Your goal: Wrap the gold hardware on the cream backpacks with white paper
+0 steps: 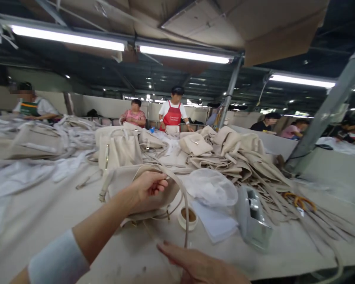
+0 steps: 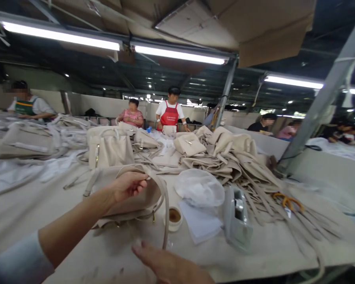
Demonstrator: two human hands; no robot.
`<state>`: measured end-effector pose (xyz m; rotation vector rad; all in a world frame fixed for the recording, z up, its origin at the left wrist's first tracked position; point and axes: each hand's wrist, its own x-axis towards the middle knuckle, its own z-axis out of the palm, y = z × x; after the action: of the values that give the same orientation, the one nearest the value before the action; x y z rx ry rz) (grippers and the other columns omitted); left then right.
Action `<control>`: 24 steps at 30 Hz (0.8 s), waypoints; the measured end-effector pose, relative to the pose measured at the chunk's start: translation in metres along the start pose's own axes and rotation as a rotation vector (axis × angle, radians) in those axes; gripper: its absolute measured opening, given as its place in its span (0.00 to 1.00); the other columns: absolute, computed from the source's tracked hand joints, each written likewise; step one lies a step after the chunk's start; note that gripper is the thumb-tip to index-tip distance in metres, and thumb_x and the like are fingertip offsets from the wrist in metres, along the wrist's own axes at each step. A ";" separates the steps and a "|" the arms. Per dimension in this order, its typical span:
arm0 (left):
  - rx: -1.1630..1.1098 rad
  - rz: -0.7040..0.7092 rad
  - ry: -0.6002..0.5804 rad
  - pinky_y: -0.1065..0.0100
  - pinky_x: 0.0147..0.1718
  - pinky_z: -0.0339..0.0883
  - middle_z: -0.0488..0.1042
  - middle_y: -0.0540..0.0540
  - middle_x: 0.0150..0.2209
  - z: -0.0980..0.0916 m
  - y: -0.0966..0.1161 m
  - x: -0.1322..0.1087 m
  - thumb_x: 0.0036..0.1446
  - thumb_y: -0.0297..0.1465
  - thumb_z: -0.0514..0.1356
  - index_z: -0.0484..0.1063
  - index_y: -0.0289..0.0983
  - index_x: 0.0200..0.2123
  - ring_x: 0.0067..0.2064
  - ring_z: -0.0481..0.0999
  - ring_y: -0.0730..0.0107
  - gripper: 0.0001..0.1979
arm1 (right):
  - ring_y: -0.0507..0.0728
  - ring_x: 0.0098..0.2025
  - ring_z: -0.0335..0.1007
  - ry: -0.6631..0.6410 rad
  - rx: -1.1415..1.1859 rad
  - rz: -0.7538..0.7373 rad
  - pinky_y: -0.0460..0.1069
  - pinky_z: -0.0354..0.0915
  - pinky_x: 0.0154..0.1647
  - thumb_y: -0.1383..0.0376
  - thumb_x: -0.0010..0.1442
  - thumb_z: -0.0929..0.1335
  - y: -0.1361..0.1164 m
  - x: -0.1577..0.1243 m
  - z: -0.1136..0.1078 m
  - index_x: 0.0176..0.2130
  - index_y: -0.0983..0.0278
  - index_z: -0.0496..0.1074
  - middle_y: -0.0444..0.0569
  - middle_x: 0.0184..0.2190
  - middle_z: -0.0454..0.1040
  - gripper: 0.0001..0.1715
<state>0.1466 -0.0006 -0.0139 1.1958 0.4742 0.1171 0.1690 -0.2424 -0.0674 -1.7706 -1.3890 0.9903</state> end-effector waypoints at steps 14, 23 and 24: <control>-0.144 0.360 -0.035 0.83 0.15 0.60 0.72 0.50 0.18 0.011 0.109 -0.088 0.59 0.22 0.61 0.73 0.30 0.25 0.16 0.68 0.82 0.10 | 0.59 0.45 0.75 0.272 -0.036 -0.117 0.49 0.69 0.45 0.61 0.59 0.68 -0.004 0.082 -0.009 0.45 0.62 0.76 0.49 0.42 0.79 0.15; -0.265 0.476 0.068 0.84 0.13 0.58 0.69 0.53 0.15 0.007 0.185 -0.072 0.62 0.20 0.55 0.70 0.31 0.27 0.14 0.67 0.83 0.11 | 0.61 0.50 0.74 0.457 -0.019 -0.429 0.54 0.70 0.52 0.56 0.66 0.62 -0.052 0.078 -0.035 0.47 0.61 0.76 0.54 0.48 0.78 0.19; -0.262 0.468 0.073 0.83 0.12 0.58 0.69 0.52 0.15 0.005 0.182 -0.063 0.61 0.20 0.55 0.70 0.31 0.27 0.14 0.67 0.82 0.11 | 0.62 0.55 0.72 0.465 -0.113 -0.471 0.56 0.67 0.56 0.58 0.65 0.63 -0.056 0.079 -0.033 0.52 0.61 0.75 0.55 0.53 0.76 0.19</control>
<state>0.1214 0.0419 0.1728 1.0276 0.2254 0.6082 0.1829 -0.1549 -0.0161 -1.5137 -1.4685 0.2347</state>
